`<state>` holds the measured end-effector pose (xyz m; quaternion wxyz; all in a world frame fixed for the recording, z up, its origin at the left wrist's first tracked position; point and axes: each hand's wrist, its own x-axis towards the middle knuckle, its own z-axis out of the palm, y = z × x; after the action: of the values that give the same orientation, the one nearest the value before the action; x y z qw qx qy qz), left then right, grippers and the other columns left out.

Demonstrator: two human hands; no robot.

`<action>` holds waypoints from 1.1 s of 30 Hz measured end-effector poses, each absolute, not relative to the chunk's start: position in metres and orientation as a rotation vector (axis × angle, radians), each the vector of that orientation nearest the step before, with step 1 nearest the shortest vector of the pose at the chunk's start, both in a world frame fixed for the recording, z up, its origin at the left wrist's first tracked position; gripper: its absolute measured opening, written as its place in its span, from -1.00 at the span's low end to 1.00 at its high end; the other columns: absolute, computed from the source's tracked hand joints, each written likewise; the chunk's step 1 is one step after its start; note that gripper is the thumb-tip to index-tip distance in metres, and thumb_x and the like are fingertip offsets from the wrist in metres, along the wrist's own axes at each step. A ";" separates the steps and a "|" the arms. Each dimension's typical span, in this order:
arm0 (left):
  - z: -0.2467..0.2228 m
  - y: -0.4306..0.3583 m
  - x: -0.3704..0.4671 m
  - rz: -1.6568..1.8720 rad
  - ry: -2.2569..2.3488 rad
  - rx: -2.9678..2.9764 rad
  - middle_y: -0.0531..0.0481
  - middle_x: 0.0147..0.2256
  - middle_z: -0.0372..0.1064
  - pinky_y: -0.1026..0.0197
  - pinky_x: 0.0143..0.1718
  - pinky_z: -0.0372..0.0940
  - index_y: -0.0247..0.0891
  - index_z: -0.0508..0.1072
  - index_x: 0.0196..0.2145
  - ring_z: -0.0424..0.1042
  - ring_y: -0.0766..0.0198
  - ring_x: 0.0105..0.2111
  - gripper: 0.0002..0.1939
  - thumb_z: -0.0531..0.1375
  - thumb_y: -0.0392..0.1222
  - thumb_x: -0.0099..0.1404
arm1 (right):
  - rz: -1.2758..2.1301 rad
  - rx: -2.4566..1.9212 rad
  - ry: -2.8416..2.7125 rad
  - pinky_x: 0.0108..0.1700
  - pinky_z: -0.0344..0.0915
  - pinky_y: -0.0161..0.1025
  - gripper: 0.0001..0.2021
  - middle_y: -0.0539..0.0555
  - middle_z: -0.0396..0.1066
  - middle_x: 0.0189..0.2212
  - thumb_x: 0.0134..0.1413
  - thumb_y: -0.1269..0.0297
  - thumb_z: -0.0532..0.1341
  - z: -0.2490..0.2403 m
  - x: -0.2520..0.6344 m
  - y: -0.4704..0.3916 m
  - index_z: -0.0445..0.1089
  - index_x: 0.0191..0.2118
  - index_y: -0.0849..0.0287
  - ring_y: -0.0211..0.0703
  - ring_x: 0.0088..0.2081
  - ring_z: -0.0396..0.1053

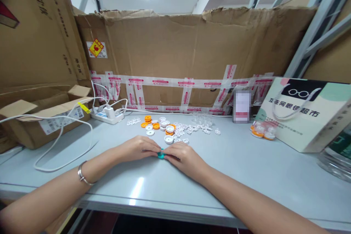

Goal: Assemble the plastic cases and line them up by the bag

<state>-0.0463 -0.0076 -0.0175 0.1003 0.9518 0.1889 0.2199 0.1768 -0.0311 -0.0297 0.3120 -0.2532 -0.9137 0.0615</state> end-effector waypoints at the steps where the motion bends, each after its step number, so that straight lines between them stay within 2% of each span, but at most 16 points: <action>1: -0.018 -0.007 -0.046 0.652 0.558 2.816 -0.08 -0.23 0.49 0.31 -0.17 0.31 -0.29 0.50 -0.20 0.47 0.27 -0.25 -0.79 0.09 -0.25 0.29 | 0.164 -0.673 -2.408 -0.18 0.32 -0.24 -0.81 0.03 0.50 -0.32 0.14 0.33 0.13 -0.030 0.177 -0.031 0.44 -0.15 0.05 -0.20 -0.26 0.41; 23: -0.018 -0.008 -0.047 0.647 0.533 2.862 -0.08 -0.21 0.48 0.31 -0.17 0.31 -0.29 0.49 -0.19 0.46 0.27 -0.24 -0.79 0.09 -0.28 0.29 | 0.152 -0.649 -2.417 -0.16 0.34 -0.21 -0.78 0.03 0.50 -0.28 0.14 0.34 0.11 -0.032 0.179 -0.030 0.42 -0.12 0.02 -0.18 -0.23 0.40; 33: -0.018 -0.009 -0.047 0.622 0.567 2.876 -0.06 -0.20 0.48 0.30 -0.16 0.30 -0.25 0.49 -0.18 0.46 0.27 -0.23 -0.78 0.07 -0.26 0.30 | 0.177 -0.693 -2.408 -0.16 0.33 -0.22 -0.82 0.04 0.49 -0.30 0.14 0.33 0.11 -0.029 0.176 -0.031 0.43 -0.18 0.07 -0.19 -0.24 0.40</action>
<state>-0.0467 -0.0094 -0.0176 0.0723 0.9573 0.1888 0.2069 0.1761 -0.0313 -0.0289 0.3098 -0.2624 -0.9114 0.0672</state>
